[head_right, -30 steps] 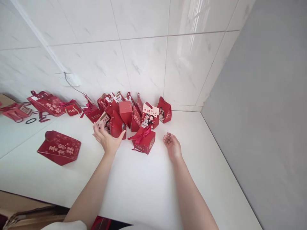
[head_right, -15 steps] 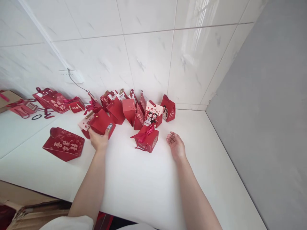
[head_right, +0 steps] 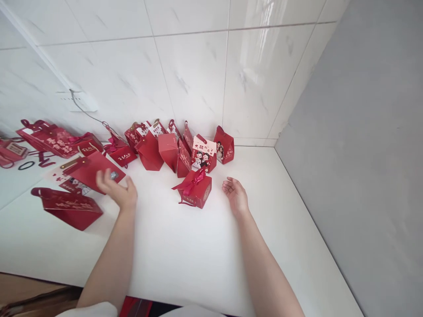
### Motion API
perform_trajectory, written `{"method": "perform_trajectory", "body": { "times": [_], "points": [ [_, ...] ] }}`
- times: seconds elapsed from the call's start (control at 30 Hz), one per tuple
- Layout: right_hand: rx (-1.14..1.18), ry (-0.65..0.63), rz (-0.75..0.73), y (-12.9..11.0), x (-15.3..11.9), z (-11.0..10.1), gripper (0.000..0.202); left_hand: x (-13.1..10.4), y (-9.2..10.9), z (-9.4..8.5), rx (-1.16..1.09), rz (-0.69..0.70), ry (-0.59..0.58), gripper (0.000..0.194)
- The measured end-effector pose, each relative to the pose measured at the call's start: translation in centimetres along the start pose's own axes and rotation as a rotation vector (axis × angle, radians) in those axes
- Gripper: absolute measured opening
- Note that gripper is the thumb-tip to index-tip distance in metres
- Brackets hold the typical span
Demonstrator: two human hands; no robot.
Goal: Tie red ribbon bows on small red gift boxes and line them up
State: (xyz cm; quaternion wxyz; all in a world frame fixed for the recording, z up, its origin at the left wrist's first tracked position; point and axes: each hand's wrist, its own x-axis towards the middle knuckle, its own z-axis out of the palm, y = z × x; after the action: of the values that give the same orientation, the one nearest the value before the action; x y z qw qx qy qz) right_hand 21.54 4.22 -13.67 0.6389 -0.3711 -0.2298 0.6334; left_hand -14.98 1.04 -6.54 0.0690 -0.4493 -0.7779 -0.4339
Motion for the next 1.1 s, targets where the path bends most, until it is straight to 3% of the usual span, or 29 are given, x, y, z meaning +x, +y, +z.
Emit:
{"method": "perform_trajectory", "body": {
  "times": [0.03, 0.1, 0.17, 0.3, 0.43, 0.5, 0.57, 0.63, 0.73, 0.83, 0.93, 1.1],
  "points": [
    [-0.014, 0.0, -0.022, 0.1, -0.4, 0.2, 0.03, -0.9, 1.2, 0.7, -0.077, 0.078, -0.02, 0.059],
    [-0.08, -0.02, -0.103, 0.3, -1.9, 0.9, 0.033, -2.8, 3.3, 2.3, -0.247, 0.169, -0.319, 0.043],
    [-0.257, -0.109, -0.251, 0.6, -3.8, 1.9, 0.041, -4.5, 4.6, 3.7, -0.278, 0.229, -0.542, 0.035],
    [-0.654, -0.298, -0.442, 1.5, -6.6, 3.7, 0.06, -6.3, 5.5, 4.6, -0.294, 0.308, -0.886, 0.037],
    [-0.724, -0.221, -0.454, 2.1, -6.2, 3.9, 0.064, -6.6, 5.7, 4.4, -0.297, 0.339, -1.092, 0.039],
    [-0.724, -0.125, -0.508, 2.1, -5.6, 3.6, 0.069, -6.9, 5.9, 4.6, -0.262, 0.328, -1.069, 0.034],
    [-0.757, -0.051, -0.58, 2.0, -5.4, 3.6, 0.082, -7.2, 5.9, 5.1, -0.226, 0.309, -0.946, 0.031],
    [-0.804, -0.024, -0.618, 2.0, -5.3, 3.7, 0.102, -7.4, 5.8, 5.6, -0.221, 0.303, -0.821, 0.044],
    [-0.872, 0.013, -0.559, 2.5, -5.1, 3.8, 0.115, -7.5, 5.5, 6.0, -0.237, 0.342, -0.817, 0.048],
    [-0.922, -0.056, -0.418, 3.2, -4.2, 3.3, 0.096, -7.7, 5.3, 6.1, -0.221, 0.367, -0.881, 0.05],
    [-0.937, -0.149, -0.375, 3.4, -3.4, 2.6, 0.069, -7.8, 5.3, 6.4, -0.27, 0.319, -0.812, 0.07],
    [-0.851, -0.112, -0.438, 2.9, -3.7, 2.7, 0.048, -7.2, 5.3, 6.4, -0.567, 0.151, -0.669, 0.045]
  ]
}}
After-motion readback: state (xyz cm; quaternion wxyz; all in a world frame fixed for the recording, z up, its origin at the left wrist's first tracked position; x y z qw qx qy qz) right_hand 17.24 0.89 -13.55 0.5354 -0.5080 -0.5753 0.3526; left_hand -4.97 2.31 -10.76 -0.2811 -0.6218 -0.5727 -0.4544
